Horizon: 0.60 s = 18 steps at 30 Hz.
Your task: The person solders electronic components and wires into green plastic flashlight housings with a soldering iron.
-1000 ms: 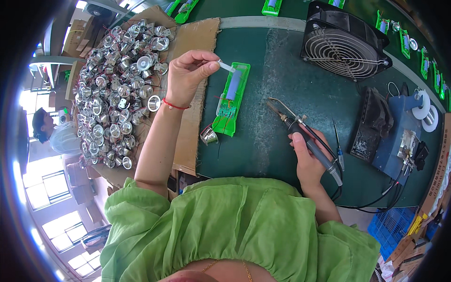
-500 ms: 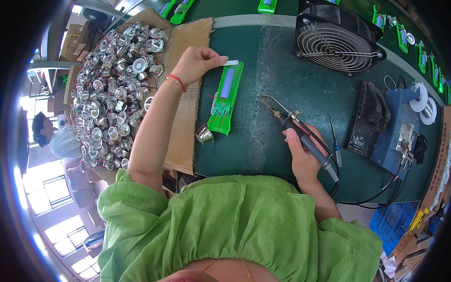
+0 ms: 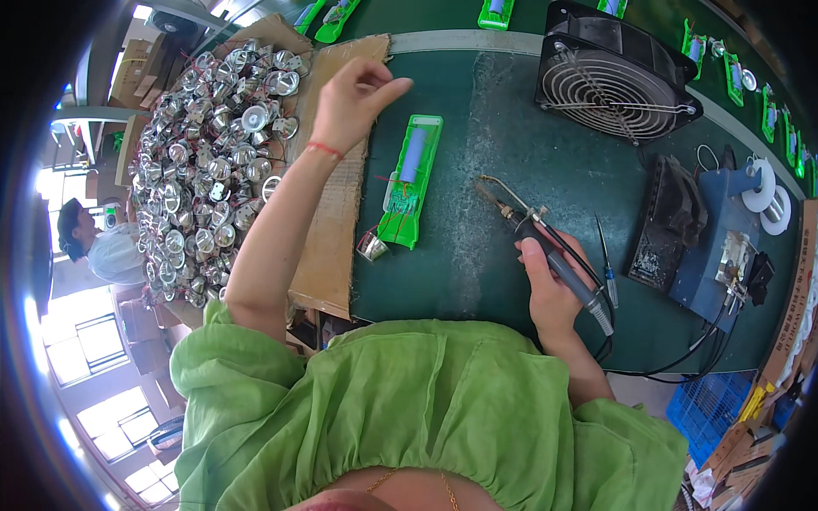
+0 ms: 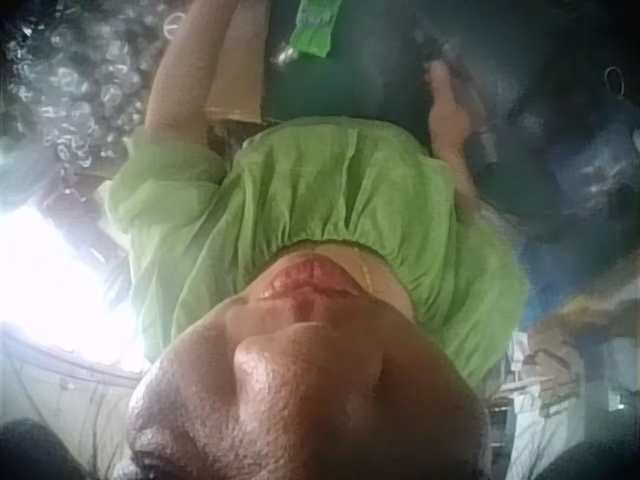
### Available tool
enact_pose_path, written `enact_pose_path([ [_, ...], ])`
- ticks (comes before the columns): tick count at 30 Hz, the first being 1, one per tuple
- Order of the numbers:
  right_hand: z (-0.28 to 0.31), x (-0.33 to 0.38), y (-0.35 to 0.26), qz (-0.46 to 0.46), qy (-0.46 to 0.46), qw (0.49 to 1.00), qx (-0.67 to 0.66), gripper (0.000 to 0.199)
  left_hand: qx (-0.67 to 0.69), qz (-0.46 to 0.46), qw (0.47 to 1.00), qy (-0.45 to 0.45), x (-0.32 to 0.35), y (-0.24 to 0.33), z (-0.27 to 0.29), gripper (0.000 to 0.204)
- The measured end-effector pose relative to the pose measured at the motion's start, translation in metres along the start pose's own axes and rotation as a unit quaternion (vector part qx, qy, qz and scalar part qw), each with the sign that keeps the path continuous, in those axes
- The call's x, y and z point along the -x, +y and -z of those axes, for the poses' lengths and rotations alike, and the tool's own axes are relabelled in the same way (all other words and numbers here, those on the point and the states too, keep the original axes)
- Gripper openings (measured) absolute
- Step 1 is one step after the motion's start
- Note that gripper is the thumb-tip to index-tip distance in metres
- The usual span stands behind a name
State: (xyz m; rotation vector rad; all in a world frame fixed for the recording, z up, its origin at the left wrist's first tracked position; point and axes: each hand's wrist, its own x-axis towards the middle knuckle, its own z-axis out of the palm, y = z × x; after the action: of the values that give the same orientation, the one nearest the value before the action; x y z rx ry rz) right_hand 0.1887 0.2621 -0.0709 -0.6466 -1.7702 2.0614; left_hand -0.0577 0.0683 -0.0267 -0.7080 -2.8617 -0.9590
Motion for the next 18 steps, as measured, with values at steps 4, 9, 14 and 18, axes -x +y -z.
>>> enact_pose_path([
  [4, 0.001, 0.001, 0.0, 0.0, -0.009, 1.0, 0.005, 0.025, -0.131, -0.259, 0.955, -0.056, 0.038, 0.004, 0.028, 0.033],
  [9, 0.0, 0.001, -0.001, 0.017, -0.019, 1.0, 0.004, 0.025, -0.177, -0.371, 0.9, -0.147, 0.066, 0.014, 0.015, 0.051],
  [14, 0.011, -0.001, -0.01, 0.042, 0.018, 0.999, 0.007, 0.024, -0.296, -0.309, 0.874, -0.232, 0.074, 0.032, 0.037, 0.046],
  [18, 0.023, -0.002, -0.027, 0.106, 0.053, 0.993, 0.028, 0.026, -0.295, -0.16, 0.918, -0.213, 0.107, 0.039, 0.044, 0.051],
])
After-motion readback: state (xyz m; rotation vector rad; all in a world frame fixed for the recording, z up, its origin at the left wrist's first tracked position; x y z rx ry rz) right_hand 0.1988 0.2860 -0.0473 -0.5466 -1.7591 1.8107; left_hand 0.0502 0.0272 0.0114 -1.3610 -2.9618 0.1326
